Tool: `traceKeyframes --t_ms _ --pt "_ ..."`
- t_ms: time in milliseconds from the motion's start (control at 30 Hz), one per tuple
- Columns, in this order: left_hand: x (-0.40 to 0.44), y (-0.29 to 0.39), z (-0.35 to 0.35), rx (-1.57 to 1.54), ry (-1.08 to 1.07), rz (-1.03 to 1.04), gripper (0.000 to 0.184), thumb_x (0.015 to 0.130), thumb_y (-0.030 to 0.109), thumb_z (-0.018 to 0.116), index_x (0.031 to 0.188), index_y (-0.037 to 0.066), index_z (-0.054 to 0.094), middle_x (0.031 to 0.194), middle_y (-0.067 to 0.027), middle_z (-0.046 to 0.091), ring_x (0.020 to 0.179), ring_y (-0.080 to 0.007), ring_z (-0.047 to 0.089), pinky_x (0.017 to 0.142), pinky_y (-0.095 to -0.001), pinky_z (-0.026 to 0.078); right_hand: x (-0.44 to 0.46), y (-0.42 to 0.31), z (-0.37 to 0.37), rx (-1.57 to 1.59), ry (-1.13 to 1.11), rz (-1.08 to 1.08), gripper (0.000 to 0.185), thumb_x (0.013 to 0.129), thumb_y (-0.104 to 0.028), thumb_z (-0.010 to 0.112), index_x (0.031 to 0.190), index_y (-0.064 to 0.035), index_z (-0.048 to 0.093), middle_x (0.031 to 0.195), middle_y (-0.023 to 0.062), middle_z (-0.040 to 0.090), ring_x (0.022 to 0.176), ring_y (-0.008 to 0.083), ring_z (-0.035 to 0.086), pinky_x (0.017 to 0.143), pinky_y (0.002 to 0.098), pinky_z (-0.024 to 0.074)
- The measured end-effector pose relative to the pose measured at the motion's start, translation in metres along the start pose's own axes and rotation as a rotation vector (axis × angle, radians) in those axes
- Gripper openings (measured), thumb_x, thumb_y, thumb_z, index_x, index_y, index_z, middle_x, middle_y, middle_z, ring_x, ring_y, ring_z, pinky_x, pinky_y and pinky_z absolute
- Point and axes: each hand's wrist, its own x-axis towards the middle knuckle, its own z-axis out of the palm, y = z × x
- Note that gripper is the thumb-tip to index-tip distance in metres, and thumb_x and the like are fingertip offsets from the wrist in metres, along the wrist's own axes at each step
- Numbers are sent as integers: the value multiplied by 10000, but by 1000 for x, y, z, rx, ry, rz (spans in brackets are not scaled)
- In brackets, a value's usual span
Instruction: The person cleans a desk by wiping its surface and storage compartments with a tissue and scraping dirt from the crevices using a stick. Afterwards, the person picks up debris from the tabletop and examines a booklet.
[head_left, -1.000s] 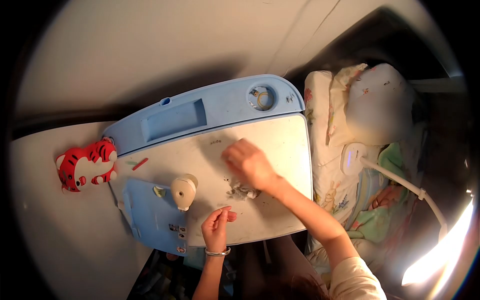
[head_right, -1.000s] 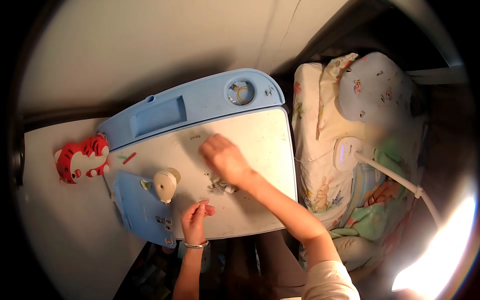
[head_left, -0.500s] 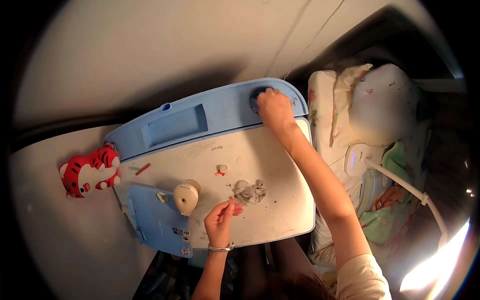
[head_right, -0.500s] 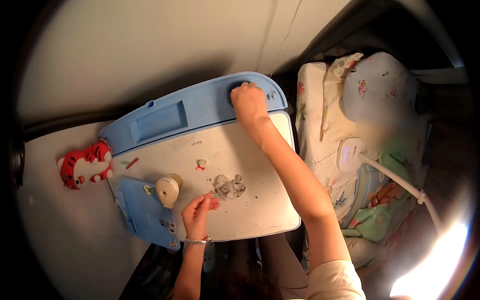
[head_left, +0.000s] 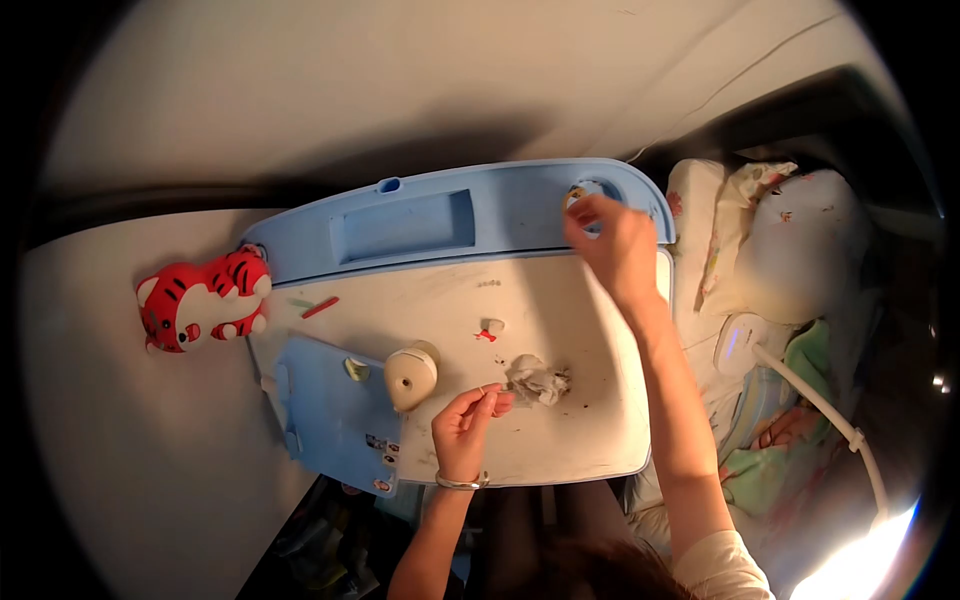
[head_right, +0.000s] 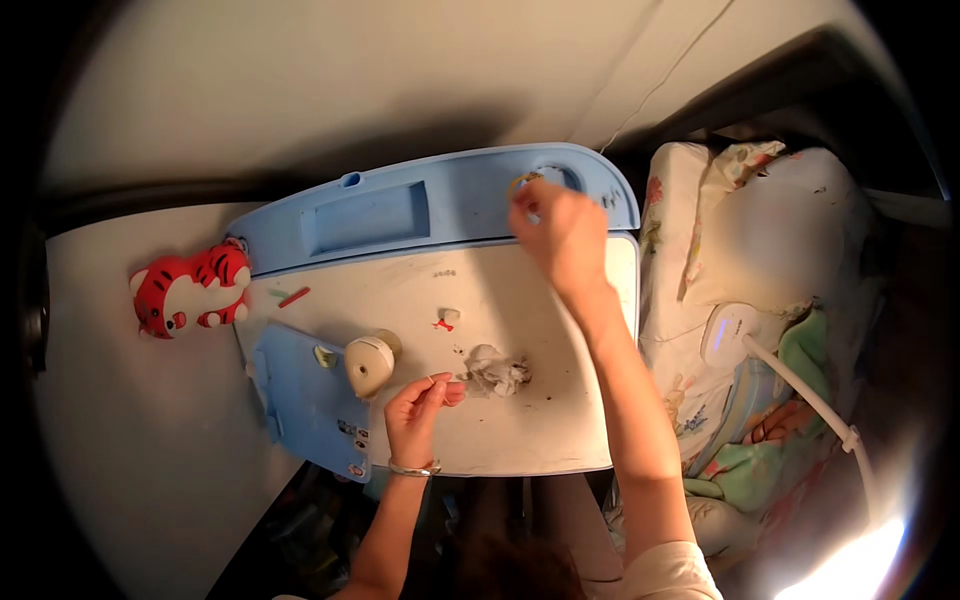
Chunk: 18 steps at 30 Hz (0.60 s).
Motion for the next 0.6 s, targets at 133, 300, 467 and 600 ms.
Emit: traceKeyframes --t_ms 133,300,467,600 --pt "-2 -4 -2 -2 4 -19 168 929 44 560 1029 -66 637 887 -143 694 773 -166 668 750 -280 544 -24 -27 31 -94 -190 -443 124 679 -9 612 788 -57 576 751 105 561 758 290 576 683 360 496" --pt "-8 -5 -5 5 -14 -3 171 934 47 551 1032 -62 638 890 -146 695 771 -168 669 750 -282 545 -31 -20 38 -1 -226 -397 124 691 4 623 810 -27 613 790 108 586 776 300 592 694 363 500" --pt "-8 -10 -10 12 2 -26 171 925 68 570 1004 -66 639 862 -149 694 740 -179 667 723 -294 547 3 20 20 -120 68 16 60 773 -72 649 819 -34 645 831 130 601 783 332 613 678 414 503" --pt "-7 -11 -8 1 2 -35 171 924 71 573 1003 -65 640 858 -147 693 740 -179 667 727 -298 550 22 44 27 -407 11 -29 106 772 -104 667 799 -34 593 876 125 580 775 327 617 686 418 511"
